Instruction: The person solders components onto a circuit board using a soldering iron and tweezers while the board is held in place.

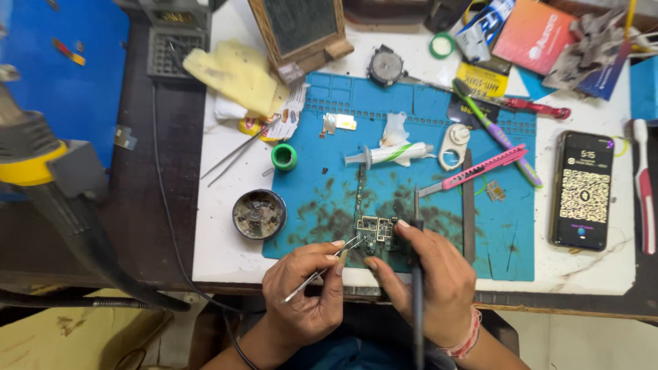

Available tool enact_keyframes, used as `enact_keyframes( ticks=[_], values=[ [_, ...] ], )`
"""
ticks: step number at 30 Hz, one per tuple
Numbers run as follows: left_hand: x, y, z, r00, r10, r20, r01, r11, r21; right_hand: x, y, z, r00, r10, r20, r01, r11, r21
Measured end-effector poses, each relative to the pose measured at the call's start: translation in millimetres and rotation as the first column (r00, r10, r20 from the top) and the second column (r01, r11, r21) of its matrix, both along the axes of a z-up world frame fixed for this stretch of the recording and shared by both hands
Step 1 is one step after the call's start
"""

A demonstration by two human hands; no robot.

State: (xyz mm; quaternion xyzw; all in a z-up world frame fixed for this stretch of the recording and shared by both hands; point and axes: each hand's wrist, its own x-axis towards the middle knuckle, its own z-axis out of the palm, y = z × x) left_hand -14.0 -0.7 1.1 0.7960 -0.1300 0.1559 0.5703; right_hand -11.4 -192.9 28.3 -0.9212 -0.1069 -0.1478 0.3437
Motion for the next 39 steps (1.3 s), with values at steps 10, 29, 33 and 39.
enact_keyframes(
  ticks=[10,29,33,39],
  values=[
    [13.4,-0.1,15.5,0.969,-0.089,-0.23,0.049,0.983,-0.175,2.5,4.1,2.7,0.998,-0.048,0.051,0.049,0.999,-0.014],
    [19.6,-1.2,5.6,0.985,-0.052,-0.164,0.046,0.998,-0.038,-16.3,-17.3,-43.3,0.986,-0.119,-0.119,0.156,0.911,0.382],
    [18.3,-0.9,11.6,0.987,-0.048,-0.151,0.033,0.995,-0.099,-26.6,-24.3,-39.9,1.0,0.03,-0.004,-0.025,0.896,0.443],
    [18.1,2.5,13.9,0.983,-0.053,-0.174,0.047,0.998,-0.039,-30.3,-20.4,-29.3,1.0,0.002,0.004,-0.003,0.953,0.304]
  ],
)
